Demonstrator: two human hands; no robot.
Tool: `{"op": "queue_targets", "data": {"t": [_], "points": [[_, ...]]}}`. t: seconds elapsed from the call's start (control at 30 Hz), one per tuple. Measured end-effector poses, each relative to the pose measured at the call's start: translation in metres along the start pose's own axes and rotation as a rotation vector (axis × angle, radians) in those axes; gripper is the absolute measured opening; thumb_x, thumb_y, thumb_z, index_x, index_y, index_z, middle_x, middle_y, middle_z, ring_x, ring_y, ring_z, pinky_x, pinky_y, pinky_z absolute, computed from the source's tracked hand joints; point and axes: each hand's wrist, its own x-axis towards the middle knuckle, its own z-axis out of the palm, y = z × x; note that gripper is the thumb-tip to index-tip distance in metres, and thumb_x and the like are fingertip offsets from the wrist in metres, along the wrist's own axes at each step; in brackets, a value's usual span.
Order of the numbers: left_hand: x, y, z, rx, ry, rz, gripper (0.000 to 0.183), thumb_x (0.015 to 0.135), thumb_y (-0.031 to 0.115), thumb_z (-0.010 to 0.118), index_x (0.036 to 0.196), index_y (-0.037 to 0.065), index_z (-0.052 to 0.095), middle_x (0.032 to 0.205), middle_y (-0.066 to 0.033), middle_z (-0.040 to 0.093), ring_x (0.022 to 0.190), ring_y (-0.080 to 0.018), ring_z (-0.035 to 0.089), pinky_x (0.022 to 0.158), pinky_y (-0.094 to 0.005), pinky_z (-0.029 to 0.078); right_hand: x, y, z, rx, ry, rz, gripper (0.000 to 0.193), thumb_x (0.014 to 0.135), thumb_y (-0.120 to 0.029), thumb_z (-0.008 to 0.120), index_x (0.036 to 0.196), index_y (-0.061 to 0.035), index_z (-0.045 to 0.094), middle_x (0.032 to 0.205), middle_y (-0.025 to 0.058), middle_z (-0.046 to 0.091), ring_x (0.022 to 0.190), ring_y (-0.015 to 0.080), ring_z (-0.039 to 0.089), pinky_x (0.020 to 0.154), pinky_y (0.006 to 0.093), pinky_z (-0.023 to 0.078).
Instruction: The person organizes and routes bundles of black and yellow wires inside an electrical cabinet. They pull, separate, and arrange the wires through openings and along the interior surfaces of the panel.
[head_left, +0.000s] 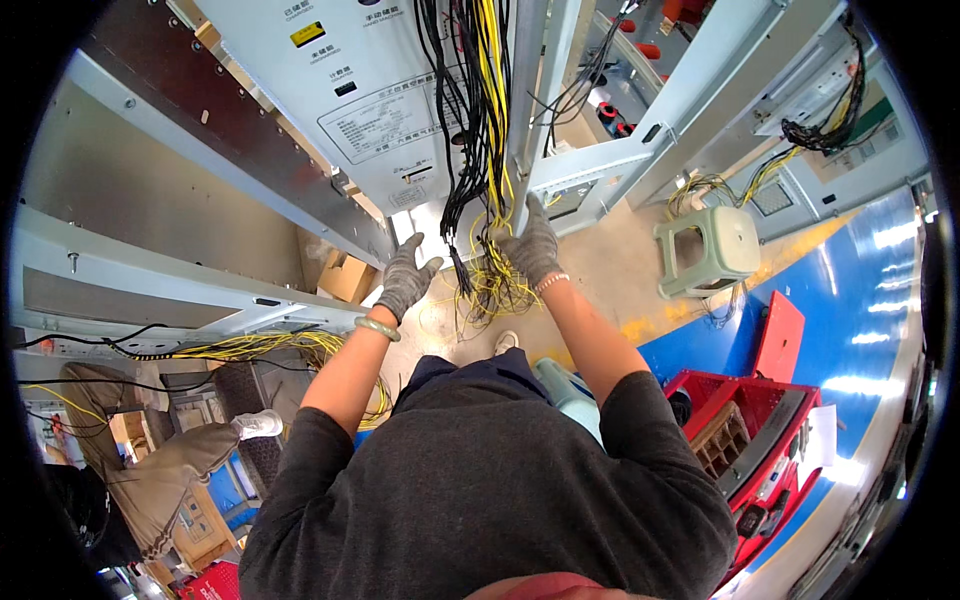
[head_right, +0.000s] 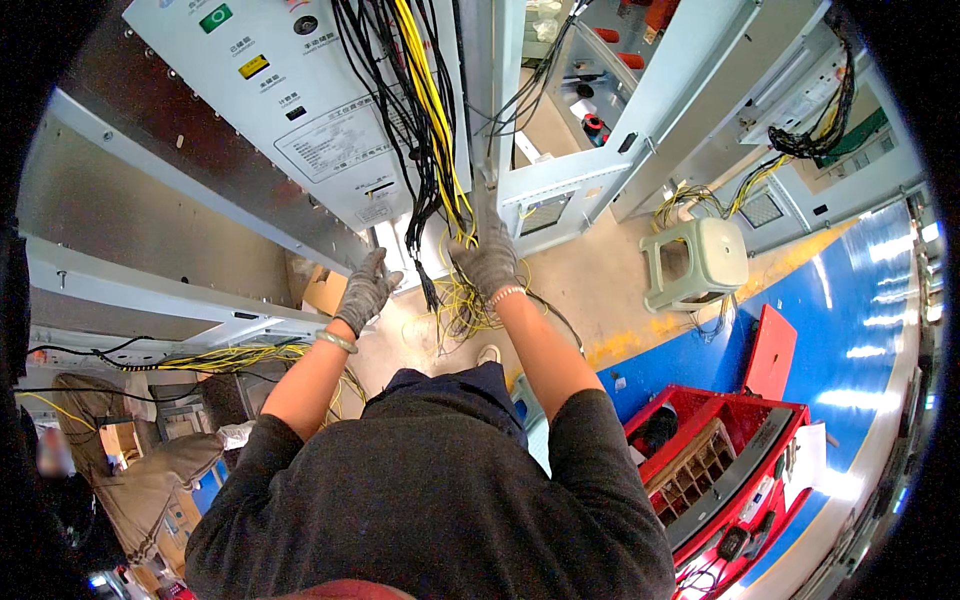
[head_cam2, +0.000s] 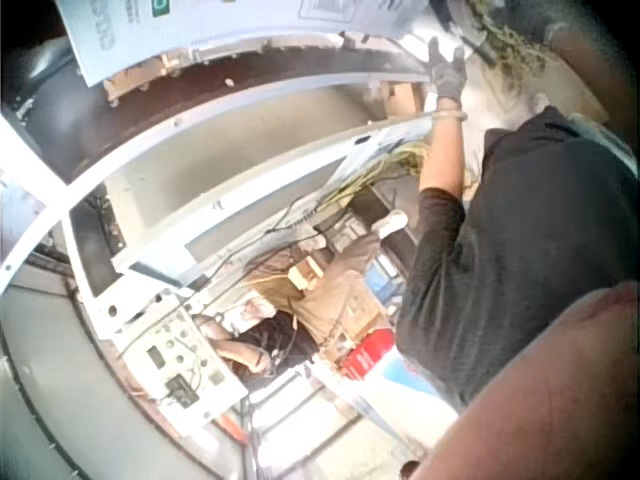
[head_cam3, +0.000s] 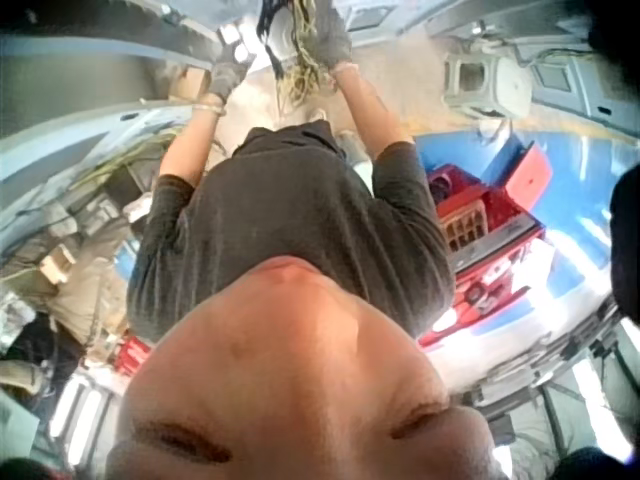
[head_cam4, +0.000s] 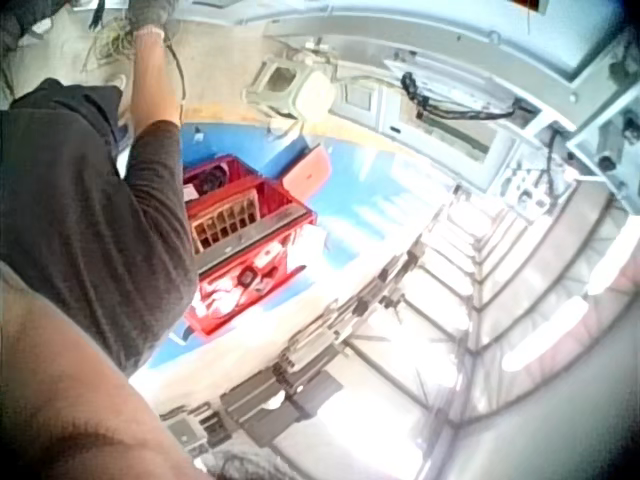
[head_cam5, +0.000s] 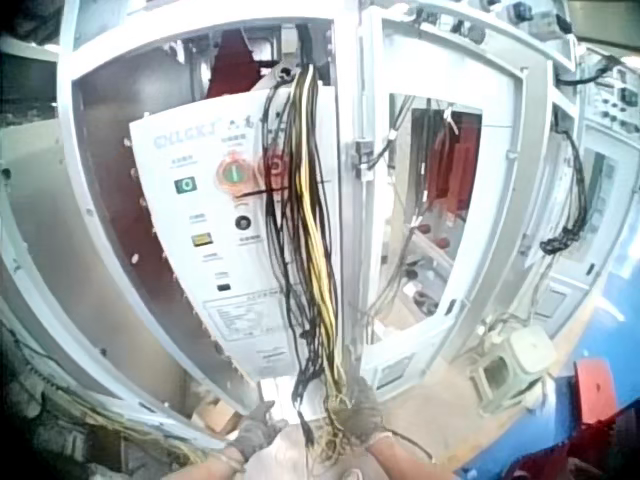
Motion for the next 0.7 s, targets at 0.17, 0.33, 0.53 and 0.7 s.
{"op": "queue_targets", "data": {"t": [0.17, 0.33, 0.53, 0.7], "points": [[0.058, 0.000, 0.016, 0.116, -0.067, -0.021, 0.074, 0.075, 0.032, 0.070, 0.133, 0.003, 0.035, 0.131, -0.0207, 0.045, 0.122, -0.0337, 0.043, 0.101, -0.0368, 0.036, 0.059, -0.010, 0.025, 0.141, -0.092, -0.006, 0.088, 0.065, -0.027, 0.077, 0.135, -0.0013, 0.031, 0.131, 0.0202, 0.044, 0.118, 0.0322, 0.046, 0.100, 0.0341, 0.037], [0.079, 0.000, 0.051, -0.028, -0.242, -0.261, 0.082, 0.071, 0.034, 0.074, 0.134, 0.002, 0.031, 0.122, -0.0210, 0.053, 0.112, -0.0324, 0.052, 0.093, -0.0356, 0.041, 0.032, 0.017, 0.054, 0.157, -0.240, 0.130, 0.071, 0.071, -0.028, 0.073, 0.128, -0.0030, 0.040, 0.112, 0.0187, 0.060, 0.104, 0.0290, 0.058, 0.091, 0.0355, 0.044], [0.052, -0.016, 0.060, -0.148, -0.045, -0.105, 0.041, 0.077, 0.030, 0.063, 0.105, 0.002, 0.055, 0.095, -0.0214, 0.062, 0.090, -0.0352, 0.059, 0.078, -0.0392, 0.046, -0.060, -0.028, -0.045, 0.527, -0.410, 0.192, 0.016, 0.078, -0.014, 0.066, 0.081, -0.0012, 0.057, 0.071, 0.0008, 0.055, 0.067, 0.0097, 0.051, 0.061, 0.0271, 0.044], [0.028, -0.065, 0.014, -0.023, 0.024, -0.122, 0.044, 0.075, 0.033, 0.064, 0.105, 0.002, 0.055, 0.096, -0.0209, 0.062, 0.090, -0.0359, 0.058, 0.078, -0.0411, 0.046, -0.070, -0.063, -0.149, 0.504, -0.359, 0.026, 0.023, 0.076, -0.017, 0.072, 0.086, -0.0008, 0.059, 0.072, 0.0016, 0.059, 0.064, 0.0097, 0.055, 0.059, 0.0254, 0.047]]}}
